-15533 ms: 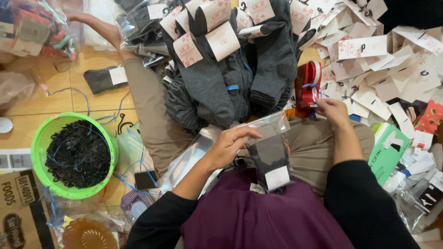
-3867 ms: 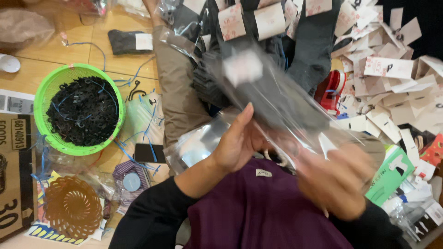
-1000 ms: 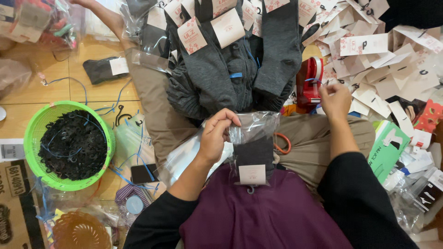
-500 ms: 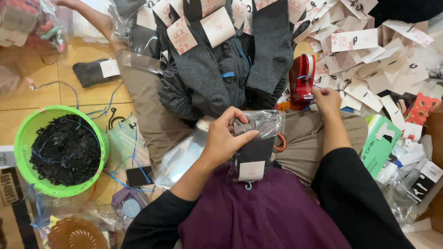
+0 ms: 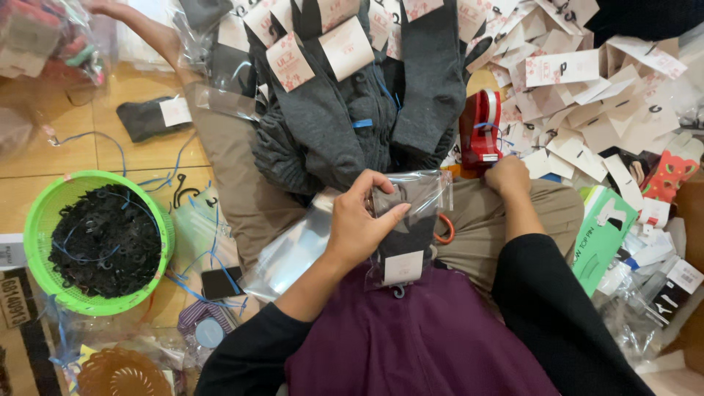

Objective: The person places pairs of socks into individual plastic bags by hand.

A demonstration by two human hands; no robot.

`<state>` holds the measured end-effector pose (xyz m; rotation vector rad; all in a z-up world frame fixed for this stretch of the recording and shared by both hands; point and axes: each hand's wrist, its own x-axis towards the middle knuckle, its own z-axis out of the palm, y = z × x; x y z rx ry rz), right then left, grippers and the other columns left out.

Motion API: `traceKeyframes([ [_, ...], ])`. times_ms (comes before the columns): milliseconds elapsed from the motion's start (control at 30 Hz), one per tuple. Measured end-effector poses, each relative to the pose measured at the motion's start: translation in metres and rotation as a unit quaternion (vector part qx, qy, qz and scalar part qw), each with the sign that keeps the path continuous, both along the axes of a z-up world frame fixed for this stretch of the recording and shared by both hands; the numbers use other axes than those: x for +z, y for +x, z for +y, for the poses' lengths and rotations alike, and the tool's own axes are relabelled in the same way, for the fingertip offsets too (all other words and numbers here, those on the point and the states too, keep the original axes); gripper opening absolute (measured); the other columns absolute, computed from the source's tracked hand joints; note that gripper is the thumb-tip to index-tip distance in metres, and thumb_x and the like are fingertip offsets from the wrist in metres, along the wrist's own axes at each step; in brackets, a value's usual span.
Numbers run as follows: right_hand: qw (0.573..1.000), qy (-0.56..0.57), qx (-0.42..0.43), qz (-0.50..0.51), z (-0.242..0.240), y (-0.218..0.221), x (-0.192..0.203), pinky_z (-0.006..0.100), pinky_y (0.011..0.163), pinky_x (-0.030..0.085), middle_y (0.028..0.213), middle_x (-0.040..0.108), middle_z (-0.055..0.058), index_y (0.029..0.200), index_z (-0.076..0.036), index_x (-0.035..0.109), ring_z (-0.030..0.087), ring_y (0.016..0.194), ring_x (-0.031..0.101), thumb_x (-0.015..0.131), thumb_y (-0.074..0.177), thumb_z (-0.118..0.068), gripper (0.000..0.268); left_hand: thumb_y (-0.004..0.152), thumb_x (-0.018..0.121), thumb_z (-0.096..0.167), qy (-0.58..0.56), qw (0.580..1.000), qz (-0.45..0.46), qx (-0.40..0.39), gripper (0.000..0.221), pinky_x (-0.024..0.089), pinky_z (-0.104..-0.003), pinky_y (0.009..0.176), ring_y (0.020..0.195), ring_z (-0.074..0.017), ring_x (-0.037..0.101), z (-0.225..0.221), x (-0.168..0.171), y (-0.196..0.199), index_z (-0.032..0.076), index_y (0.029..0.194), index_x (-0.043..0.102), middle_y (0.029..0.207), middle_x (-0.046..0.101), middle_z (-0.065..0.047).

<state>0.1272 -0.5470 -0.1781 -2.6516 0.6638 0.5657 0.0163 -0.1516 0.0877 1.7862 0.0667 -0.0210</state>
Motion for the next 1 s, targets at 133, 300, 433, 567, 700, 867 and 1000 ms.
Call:
traceKeyframes([
  [133, 0.995, 0.062, 0.047, -0.056, 0.062, -0.025, 0.072, 0.052, 0.078, 0.056, 0.088, 0.073, 0.021, 0.108, -0.005, 0.078, 0.041, 0.088, 0.071, 0.064, 0.093, -0.029, 0.031, 0.072, 0.09, 0.022, 0.056, 0.996, -0.06, 0.038, 0.032, 0.051, -0.031, 0.059, 0.062, -0.0245, 0.067, 0.008, 0.001, -0.003, 0.022, 0.093, 0.065, 0.07, 0.068, -0.003],
  [300, 0.874, 0.386, 0.035, -0.292, 0.165, -0.101, 0.268, 0.024, 0.052, 0.048, 0.059, 0.06, 0.006, 0.104, -0.009, 0.079, 0.012, 0.047, 0.053, 0.065, 0.109, -0.014, 0.015, 0.075, 0.087, 0.018, 0.119, 0.985, -0.114, 0.047, 0.031, 0.056, -0.036, 0.065, 0.075, -0.0296, 0.073, -0.002, -0.012, -0.004, 0.021, 0.094, 0.064, 0.081, 0.073, -0.004],
  [433, 0.841, 0.491, -0.007, -0.229, 0.2, -0.119, 0.25, 0.022, 0.042, 0.052, 0.062, 0.068, 0.012, 0.107, -0.004, 0.062, 0.01, 0.043, 0.059, 0.077, 0.091, -0.01, 0.023, 0.077, 0.085, 0.014, 0.072, 0.987, -0.125, 0.071, 0.034, 0.058, -0.034, 0.066, 0.079, -0.0294, 0.075, -0.015, 0.014, -0.009, 0.022, 0.105, 0.067, 0.09, 0.077, -0.004],
  [567, 0.848, 0.475, 0.049, -0.23, 0.194, -0.118, 0.225, 0.017, 0.04, 0.04, 0.052, 0.063, 0.003, 0.084, -0.01, 0.054, 0.004, 0.042, 0.051, 0.093, 0.077, -0.02, 0.041, 0.08, 0.086, 0.011, 0.001, 0.987, -0.125, 0.105, 0.072, 0.054, -0.028, 0.063, 0.07, -0.0154, 0.069, 0.009, 0.067, -0.012, 0.019, 0.145, 0.056, 0.143, 0.066, -0.008],
  [700, 0.84, 0.439, 0.077, -0.309, 0.185, -0.067, 0.256, 0.017, 0.06, 0.039, 0.076, 0.054, -0.005, 0.083, -0.015, 0.053, 0.002, 0.067, 0.047, 0.086, 0.088, -0.013, 0.034, 0.092, 0.09, 0.006, 0.154, 0.94, -0.286, 0.106, 0.025, 0.059, -0.036, 0.114, 0.146, -0.031, 0.052, 0.072, 0.12, 0.023, 0.008, 0.114, 0.079, 0.155, 0.044, -0.018],
  [867, 0.802, 0.178, 0.46, -0.337, 0.167, -0.011, 0.233, 0.044, 0.093, 0.046, 0.115, 0.06, 0.014, 0.117, -0.007, 0.068, 0.034, 0.106, 0.055, 0.095, 0.075, -0.019, 0.051, 0.102, 0.116, 0.005, 0.159, 0.909, -0.351, 0.162, 0.111, 0.027, -0.038, 0.149, 0.168, -0.0213, 0.035, 0.155, 0.064, 0.106, 0.017, 0.165, 0.024, 0.173, 0.036, -0.006],
  [1000, 0.798, 0.23, 0.443, -0.337, 0.155, 0.006, 0.2, 0.037, 0.089, 0.05, 0.098, 0.07, 0.008, 0.105, -0.009, 0.078, 0.026, 0.096, 0.062, 0.088, 0.085, -0.01, 0.022, 0.102, 0.096, 0.004, 0.214, 0.89, -0.354, 0.19, 0.088, 0.052, -0.041, 0.127, 0.151, -0.0291, 0.053, 0.128, 0.039, 0.065, 0.014, 0.161, 0.031, 0.163, 0.044, -0.009],
])
